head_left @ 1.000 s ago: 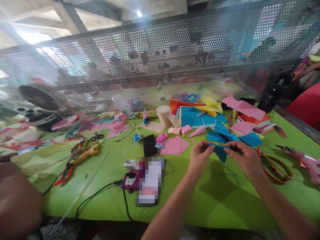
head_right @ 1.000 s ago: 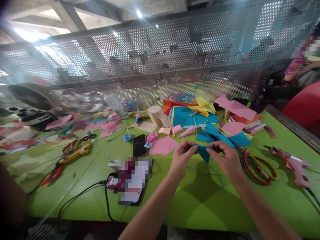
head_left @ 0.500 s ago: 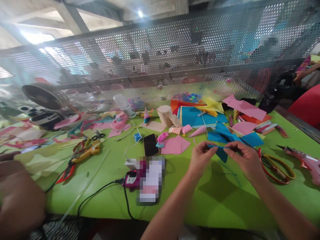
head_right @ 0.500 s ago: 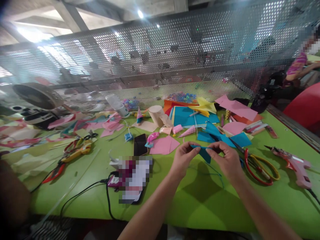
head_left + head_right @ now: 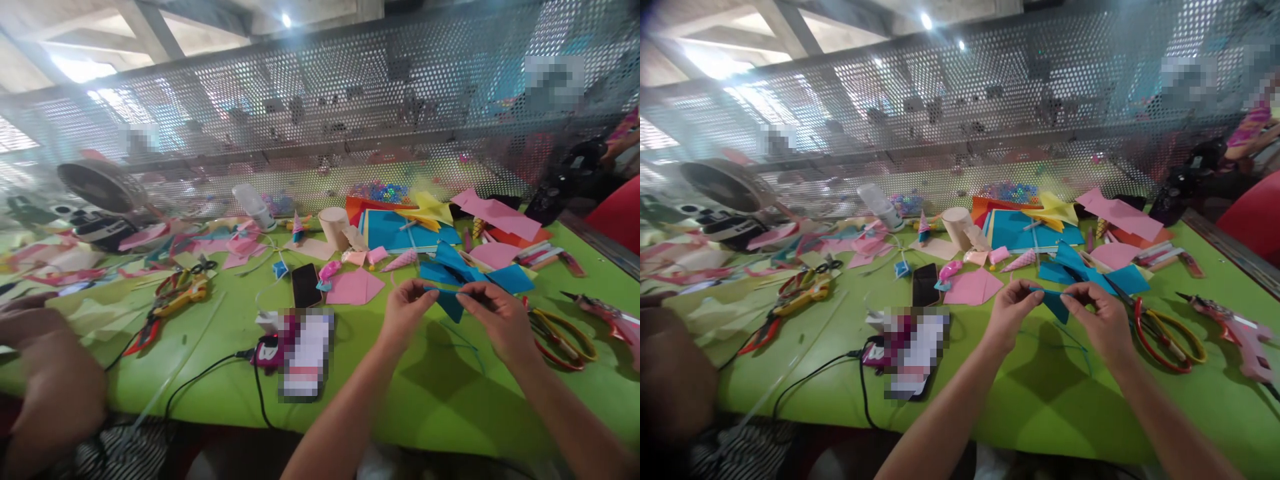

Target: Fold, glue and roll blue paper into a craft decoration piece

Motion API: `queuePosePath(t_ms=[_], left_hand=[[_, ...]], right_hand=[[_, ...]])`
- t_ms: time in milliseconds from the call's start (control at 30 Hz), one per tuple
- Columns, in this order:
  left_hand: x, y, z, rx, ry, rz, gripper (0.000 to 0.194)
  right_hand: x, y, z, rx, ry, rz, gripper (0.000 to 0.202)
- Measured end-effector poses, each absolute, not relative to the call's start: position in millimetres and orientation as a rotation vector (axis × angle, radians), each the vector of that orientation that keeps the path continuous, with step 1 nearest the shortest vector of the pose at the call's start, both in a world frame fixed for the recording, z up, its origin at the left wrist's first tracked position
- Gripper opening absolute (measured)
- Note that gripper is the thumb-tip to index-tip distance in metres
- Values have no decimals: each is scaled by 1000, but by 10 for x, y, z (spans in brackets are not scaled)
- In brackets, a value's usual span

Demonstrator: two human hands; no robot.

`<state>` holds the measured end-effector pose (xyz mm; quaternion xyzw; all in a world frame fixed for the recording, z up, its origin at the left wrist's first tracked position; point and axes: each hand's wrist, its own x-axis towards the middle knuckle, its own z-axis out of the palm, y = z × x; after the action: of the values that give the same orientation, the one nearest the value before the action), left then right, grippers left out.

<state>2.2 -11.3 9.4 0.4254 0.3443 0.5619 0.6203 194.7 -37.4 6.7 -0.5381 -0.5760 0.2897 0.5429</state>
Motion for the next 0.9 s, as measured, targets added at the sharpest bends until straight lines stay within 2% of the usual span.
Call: queuePosePath(t_ms=[233,500,900], left_hand=[[13,-85,62,1020,790,1312,47],[8,-82,78,1030,807,1288,45],[-2,-109,110,991,826,1299,36]], right_hand=[[1912,-305,194,-1261,-1468,739,35],[1855,-209,291,-1302,-1550,654,32],[1912,-239,149,-1294,-1505,709,28]])
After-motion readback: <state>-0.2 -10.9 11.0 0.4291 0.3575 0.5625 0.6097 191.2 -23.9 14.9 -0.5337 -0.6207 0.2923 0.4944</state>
